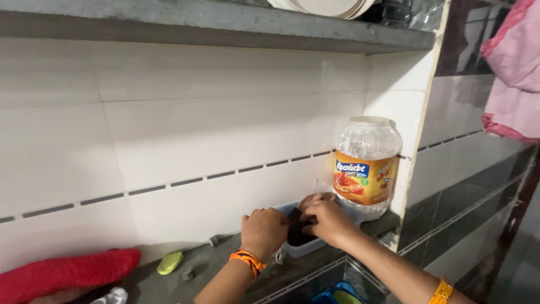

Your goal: The person wipes a light blue plastic tray with a cloth, then places several small items including a brown sponge, a green sponge, a red scrubber, and a white cloth into the tray on a tiled bathroom shelf.

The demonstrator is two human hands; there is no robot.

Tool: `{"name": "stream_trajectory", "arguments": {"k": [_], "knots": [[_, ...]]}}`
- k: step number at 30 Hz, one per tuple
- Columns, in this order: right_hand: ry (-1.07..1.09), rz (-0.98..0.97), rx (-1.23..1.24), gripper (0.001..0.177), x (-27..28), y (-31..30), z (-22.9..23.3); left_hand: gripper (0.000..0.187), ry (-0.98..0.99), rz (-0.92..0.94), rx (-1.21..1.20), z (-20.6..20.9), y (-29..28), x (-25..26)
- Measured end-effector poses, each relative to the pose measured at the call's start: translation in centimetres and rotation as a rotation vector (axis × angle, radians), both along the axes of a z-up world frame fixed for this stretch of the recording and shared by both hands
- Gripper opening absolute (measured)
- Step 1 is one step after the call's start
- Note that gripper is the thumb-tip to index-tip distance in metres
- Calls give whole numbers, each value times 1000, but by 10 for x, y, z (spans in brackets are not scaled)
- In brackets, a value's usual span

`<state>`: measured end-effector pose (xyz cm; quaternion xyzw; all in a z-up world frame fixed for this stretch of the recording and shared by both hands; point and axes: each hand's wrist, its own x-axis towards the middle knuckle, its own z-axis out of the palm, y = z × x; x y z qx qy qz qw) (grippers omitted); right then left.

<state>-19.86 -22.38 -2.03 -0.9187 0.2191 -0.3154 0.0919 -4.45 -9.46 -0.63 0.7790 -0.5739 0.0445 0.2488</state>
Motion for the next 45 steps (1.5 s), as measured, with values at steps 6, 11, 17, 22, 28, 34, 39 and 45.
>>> {"name": "stream_trajectory", "arguments": {"k": [6, 11, 17, 22, 28, 34, 39, 45], "knots": [[101, 17, -74, 26, -2, 16, 13, 23, -184, 45, 6, -4, -4, -7], [140, -103, -75, 18, 0, 19, 26, 25, -239, -18, -101, -3, -7, -8], [109, 26, -214, 23, 0, 23, 20, 34, -215, -91, 93, -1, -6, -12], [118, -101, -108, 16, 3, 56, 38, 24, -213, -86, -152, 11, 17, -6], [121, -25, -244, 18, 19, 115, 54, 15, -327, 11, -270, 7, 58, -1], [413, -83, -213, 22, 23, 140, 31, 13, -213, -51, -267, -33, 85, 2], [234, 6, -598, 10, 26, 139, -5, 13, -96, -134, -264, -49, 87, 9], [353, -29, -638, 5, 30, 133, -23, 12, -69, -130, -291, -49, 91, 11]]}}
